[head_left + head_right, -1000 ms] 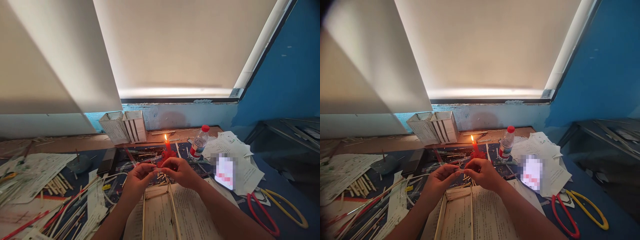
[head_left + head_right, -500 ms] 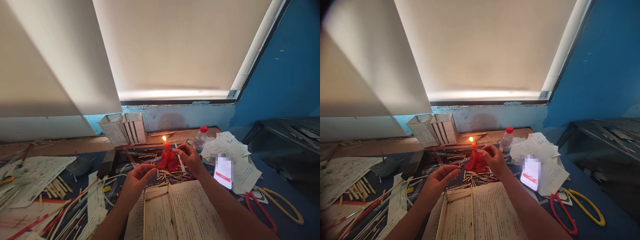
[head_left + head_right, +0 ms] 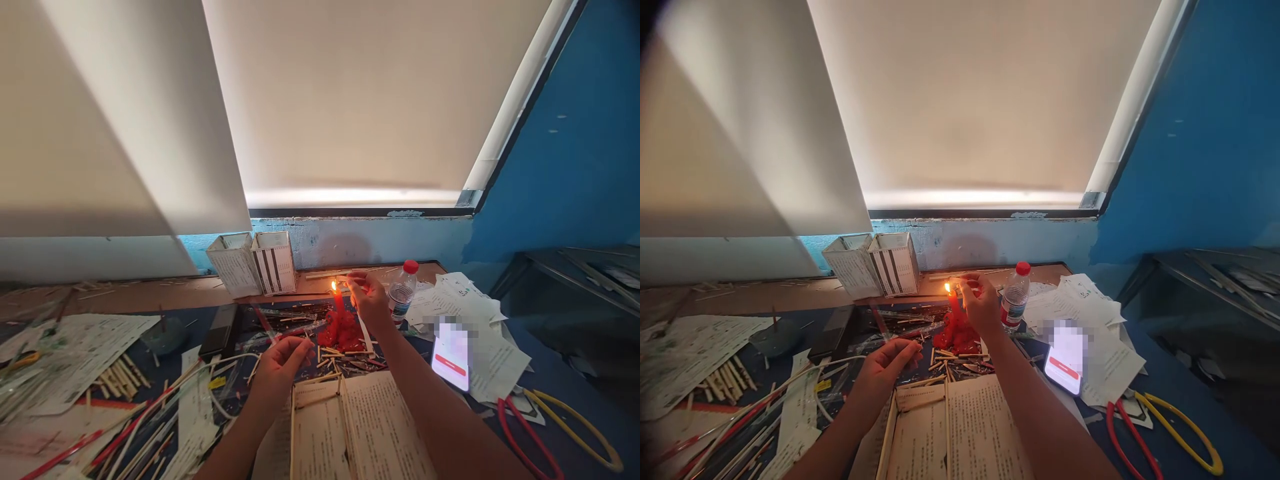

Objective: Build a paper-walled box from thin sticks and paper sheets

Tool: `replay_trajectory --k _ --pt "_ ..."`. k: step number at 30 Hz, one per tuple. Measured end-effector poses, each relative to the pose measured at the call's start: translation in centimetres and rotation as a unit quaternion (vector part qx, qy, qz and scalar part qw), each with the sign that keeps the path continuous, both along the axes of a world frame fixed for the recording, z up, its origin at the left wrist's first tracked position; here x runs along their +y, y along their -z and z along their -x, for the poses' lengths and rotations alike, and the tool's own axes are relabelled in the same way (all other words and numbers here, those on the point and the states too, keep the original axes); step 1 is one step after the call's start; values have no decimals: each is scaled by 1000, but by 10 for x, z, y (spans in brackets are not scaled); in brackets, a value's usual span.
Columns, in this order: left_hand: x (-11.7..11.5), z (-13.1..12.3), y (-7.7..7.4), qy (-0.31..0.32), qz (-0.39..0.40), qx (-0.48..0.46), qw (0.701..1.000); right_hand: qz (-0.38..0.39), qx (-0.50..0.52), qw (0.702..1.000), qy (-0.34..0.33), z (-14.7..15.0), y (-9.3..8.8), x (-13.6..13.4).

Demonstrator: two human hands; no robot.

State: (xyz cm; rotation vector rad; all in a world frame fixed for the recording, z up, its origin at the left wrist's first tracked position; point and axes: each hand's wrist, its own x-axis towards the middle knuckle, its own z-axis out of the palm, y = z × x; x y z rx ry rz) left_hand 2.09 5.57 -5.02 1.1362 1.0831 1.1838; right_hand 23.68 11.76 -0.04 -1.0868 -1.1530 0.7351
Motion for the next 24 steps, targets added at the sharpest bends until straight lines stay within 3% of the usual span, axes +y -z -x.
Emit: replay_trajectory --k 7,15,24 --pt "0 -2 -6 -16 28 -4 999 -23 -58 998 4 -2 9 -2" --pt "3 1 -1 -26 32 1 999 -17 -73 997 9 -7 12 0" --pt "0 0 -10 -22 31 7 999 -18 -76 997 14 -8 12 0"
